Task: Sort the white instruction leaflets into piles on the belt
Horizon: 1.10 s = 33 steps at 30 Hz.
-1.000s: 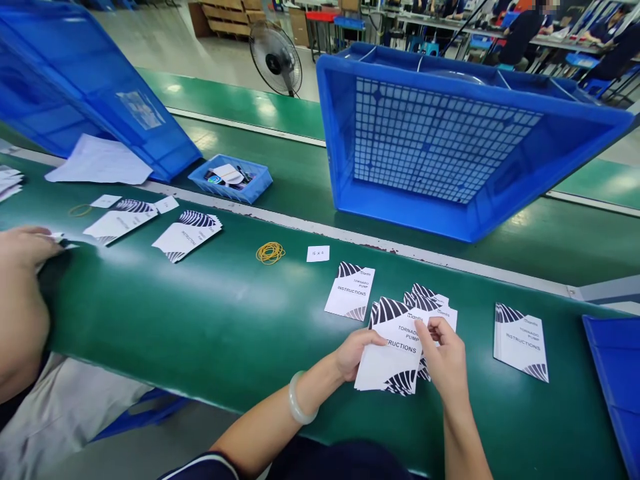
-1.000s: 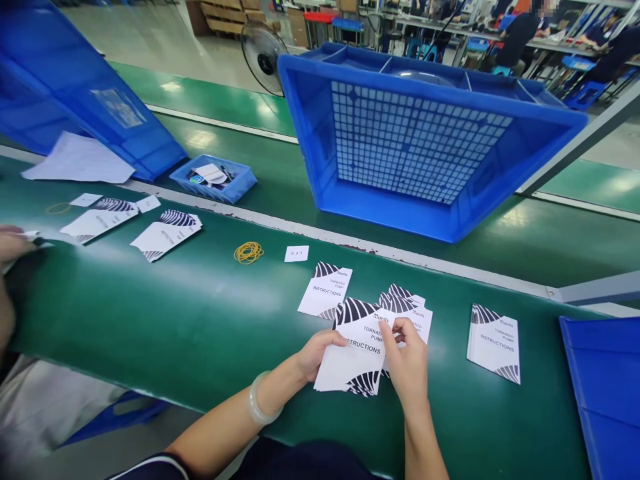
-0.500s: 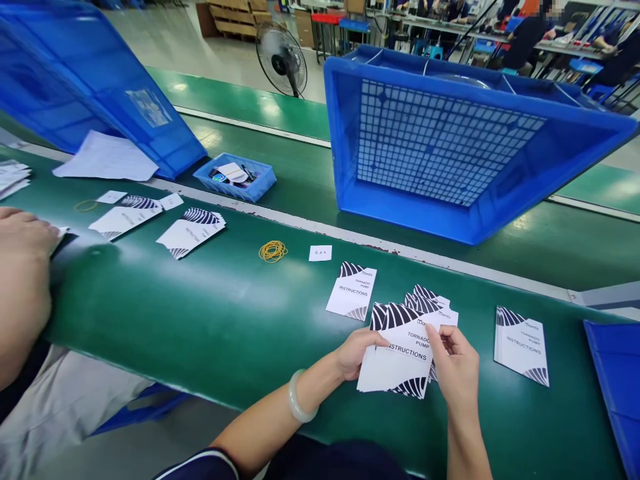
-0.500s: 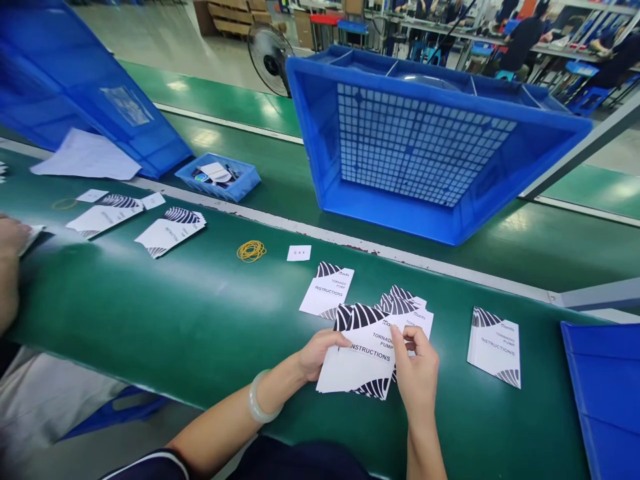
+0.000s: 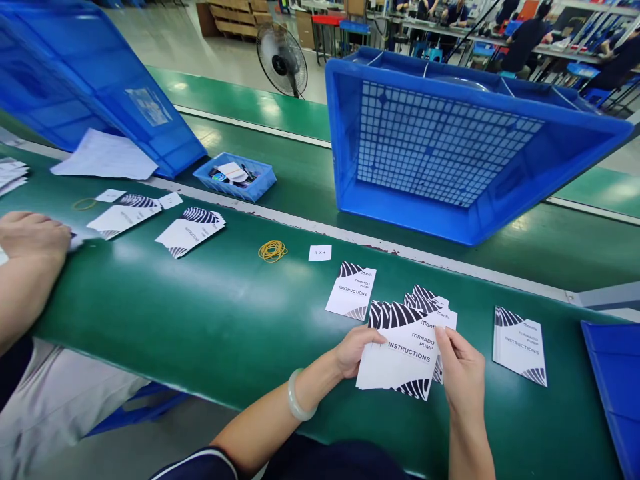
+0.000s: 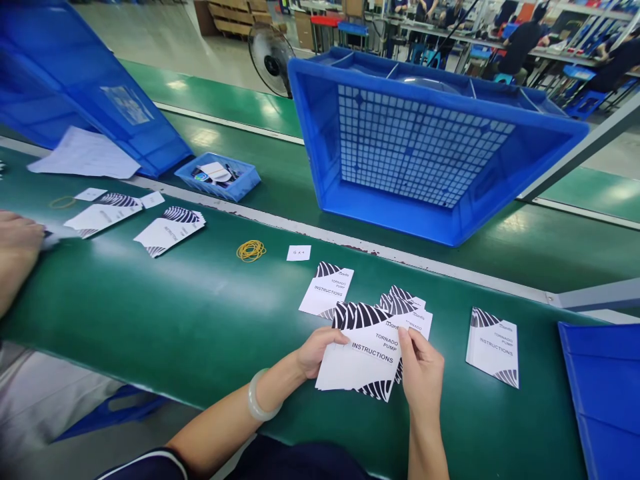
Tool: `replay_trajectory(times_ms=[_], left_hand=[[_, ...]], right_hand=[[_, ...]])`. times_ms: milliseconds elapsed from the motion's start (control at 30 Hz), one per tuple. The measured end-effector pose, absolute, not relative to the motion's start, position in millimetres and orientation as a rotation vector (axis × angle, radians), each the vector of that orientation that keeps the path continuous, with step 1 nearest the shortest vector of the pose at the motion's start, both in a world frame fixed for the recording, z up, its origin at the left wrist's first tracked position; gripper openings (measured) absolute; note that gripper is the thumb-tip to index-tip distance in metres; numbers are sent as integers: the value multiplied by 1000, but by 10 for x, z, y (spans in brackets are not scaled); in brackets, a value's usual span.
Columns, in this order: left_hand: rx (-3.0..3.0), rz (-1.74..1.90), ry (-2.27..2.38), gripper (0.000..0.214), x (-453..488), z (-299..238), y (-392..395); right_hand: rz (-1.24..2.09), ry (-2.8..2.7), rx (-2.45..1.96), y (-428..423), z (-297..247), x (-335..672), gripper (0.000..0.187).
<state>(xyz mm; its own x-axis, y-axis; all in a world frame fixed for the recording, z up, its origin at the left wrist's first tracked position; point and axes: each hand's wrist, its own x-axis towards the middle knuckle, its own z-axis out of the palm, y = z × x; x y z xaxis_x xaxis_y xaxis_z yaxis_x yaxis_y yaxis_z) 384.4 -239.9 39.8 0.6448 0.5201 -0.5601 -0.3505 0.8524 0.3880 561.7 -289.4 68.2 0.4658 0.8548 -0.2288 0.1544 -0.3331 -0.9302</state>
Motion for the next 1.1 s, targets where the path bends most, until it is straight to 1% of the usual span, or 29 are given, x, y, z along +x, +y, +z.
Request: replay_trajectory(times_ms=[100, 167, 333, 433, 500, 567, 600, 733, 833, 900, 967, 1100], left_hand=[[247, 526, 702, 20, 3836, 379, -2381], [251, 543, 692, 23, 3807, 378, -2351], [234, 559, 658, 46, 3648, 410, -2213], [203, 596, 658, 56, 3566, 432, -2149], [196, 602, 663, 59, 3552, 437, -2138], [202, 583, 683, 56, 3579, 429, -2157], [209, 564, 698, 53, 3607, 422, -2177], [242, 484, 710, 40, 3743, 373, -2295], [241, 479, 694, 29, 3788, 328, -2357], [245, 496, 701, 25, 3775, 315, -2356], [250, 506, 644, 30, 3739, 333, -2324], [244, 515, 344, 55, 3678, 471, -2239]], right_hand=[[869, -814, -1775, -2901, 749, 5623, 35], [790, -748, -1775, -2917, 811, 5649, 34], [531, -535, -1749, -2912, 857, 5842, 31], [570, -536, -1765, -2856, 718, 5960, 34], [578, -638, -1826, -2821, 599, 5976, 39], [561, -764, -1876, -2804, 512, 5925, 43], [582, -828, -1880, -2803, 489, 5878, 42], [871, -1048, -1718, -2815, 533, 5635, 30], [967, -1046, -1672, -2827, 635, 5532, 25], [934, -931, -1654, -2848, 701, 5558, 25], [847, -748, -1630, -2878, 742, 5664, 26], [712, -496, -1623, -2915, 695, 5988, 33]])
